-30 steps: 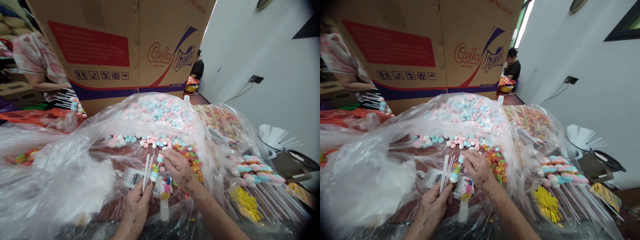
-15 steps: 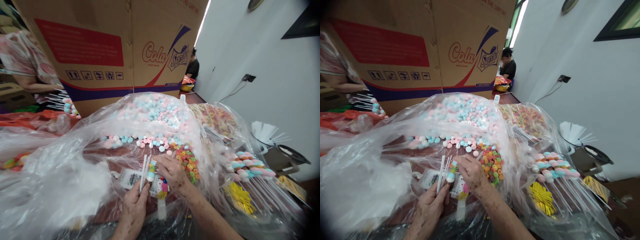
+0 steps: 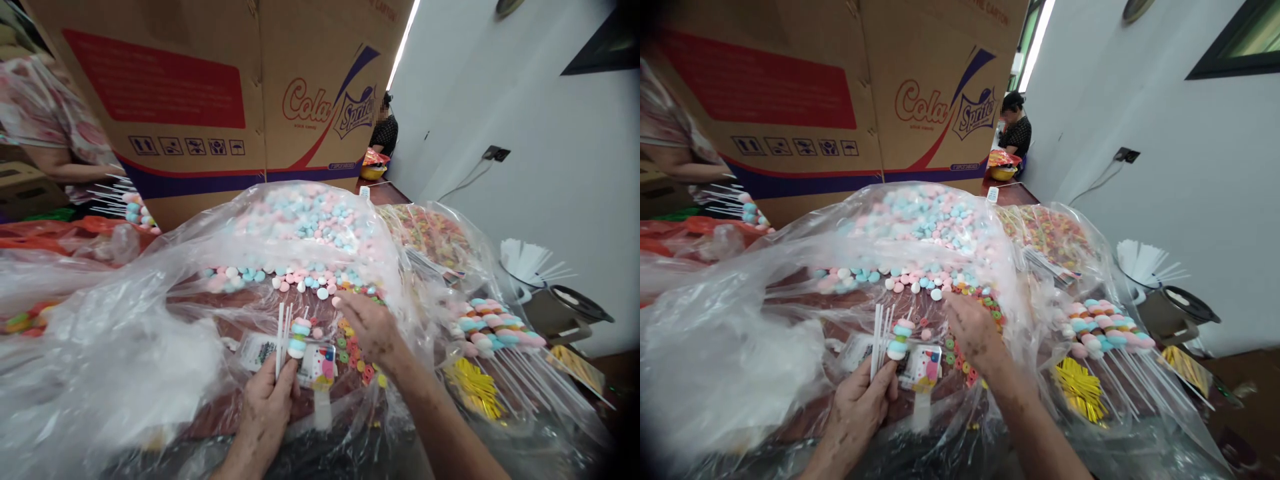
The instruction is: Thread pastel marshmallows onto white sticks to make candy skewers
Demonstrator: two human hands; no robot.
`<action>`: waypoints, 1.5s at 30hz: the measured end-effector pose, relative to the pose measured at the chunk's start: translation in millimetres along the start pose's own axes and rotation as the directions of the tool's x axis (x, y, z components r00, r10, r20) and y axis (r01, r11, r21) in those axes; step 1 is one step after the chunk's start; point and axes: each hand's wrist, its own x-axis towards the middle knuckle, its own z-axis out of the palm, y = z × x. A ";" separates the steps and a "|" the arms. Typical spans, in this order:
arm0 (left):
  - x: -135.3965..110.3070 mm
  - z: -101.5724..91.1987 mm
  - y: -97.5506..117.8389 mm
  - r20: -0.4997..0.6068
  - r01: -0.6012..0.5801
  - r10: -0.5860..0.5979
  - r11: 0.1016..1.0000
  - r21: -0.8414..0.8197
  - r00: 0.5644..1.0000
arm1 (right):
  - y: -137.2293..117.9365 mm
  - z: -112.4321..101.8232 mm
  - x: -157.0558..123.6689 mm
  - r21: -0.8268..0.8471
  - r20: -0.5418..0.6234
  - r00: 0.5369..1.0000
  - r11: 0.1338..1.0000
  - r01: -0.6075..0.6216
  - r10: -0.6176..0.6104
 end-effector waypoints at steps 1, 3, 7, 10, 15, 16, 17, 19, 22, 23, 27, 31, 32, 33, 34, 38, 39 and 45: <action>-0.3 -0.8 0.4 0.021 0.005 -0.005 1.000 0.000 1.000 | 9.9 -7.0 3.2 -0.112 0.038 0.999 0.993 -0.017 0.022; -0.9 -2.3 1.1 0.049 0.005 -0.005 1.000 0.003 0.999 | 27.6 -15.6 7.0 -0.304 0.153 0.985 0.952 -0.029 0.079; -1.1 -2.8 1.8 0.053 0.002 -0.002 1.000 -0.003 0.999 | 46.3 -13.2 5.2 -0.428 0.353 0.933 0.899 0.095 0.069; -0.9 -1.3 1.7 0.051 0.002 -0.001 1.000 -0.027 0.999 | 49.4 -5.7 3.0 -0.444 0.360 0.932 0.886 0.134 0.039; -1.4 -0.4 1.7 0.039 -0.002 0.003 1.000 -0.023 0.999 | 50.3 -2.6 6.2 -0.429 0.321 0.946 0.898 0.100 0.048; -1.5 -0.6 1.7 0.036 -0.003 0.004 1.000 -0.018 0.999 | 49.8 -3.1 6.9 -0.414 0.310 0.950 0.906 0.090 0.047; -1.4 -0.8 1.8 0.032 -0.004 0.004 1.000 -0.012 0.999 | 48.7 -3.5 7.5 -0.401 0.305 0.951 0.913 0.079 0.052; -1.1 -1.1 2.0 0.031 -0.004 0.004 1.000 0.000 1.000 | 45.2 -3.7 8.4 -0.394 0.321 0.944 0.917 0.059 0.077; -0.4 -1.0 2.3 0.022 -0.004 0.004 1.000 0.007 1.000 | 37.0 -2.7 9.4 -0.406 0.355 0.930 0.912 0.063 0.094; -0.3 -1.0 2.3 0.022 -0.002 0.002 1.000 0.005 1.000 | 34.1 -2.3 9.7 -0.400 0.367 0.926 0.913 0.072 0.088; -0.7 -1.2 1.3 0.044 0.006 -0.006 1.000 -0.003 0.999 | 27.5 -0.3 8.6 -0.351 0.411 0.910 0.931 0.096 0.062; -0.7 -2.1 -1.5 0.059 0.009 -0.008 1.000 -0.011 0.998 | 29.4 5.9 2.3 -0.314 0.398 0.917 0.941 0.125 0.011; -0.8 -2.4 -2.0 0.058 0.007 -0.007 1.000 -0.014 0.998 | 29.9 7.5 1.0 -0.311 0.385 0.923 0.942 0.127 0.003; -0.9 -2.7 -2.2 0.059 0.006 -0.005 1.000 -0.013 0.998 | 30.0 8.8 0.1 -0.307 0.367 0.930 0.944 0.116 0.005; -1.1 -2.9 -2.2 0.063 0.005 -0.004 1.000 -0.008 0.998 | 29.4 9.7 -0.2 -0.297 0.347 0.938 0.950 0.092 0.018; -1.7 -2.5 -0.2 0.080 -0.030 0.027 0.999 0.029 0.996 | 21.6 10.4 4.0 -0.009 0.205 0.966 0.988 -0.157 0.156; -1.5 -2.1 0.6 0.081 -0.047 0.044 0.998 0.044 0.996 | 19.0 10.8 5.7 0.151 0.180 0.963 0.961 -0.230 0.202; 0.6 -2.0 3.7 0.136 -0.116 0.093 0.978 0.175 0.986 | 5.0 17.7 12.0 0.776 0.271 0.898 0.472 -0.417 0.348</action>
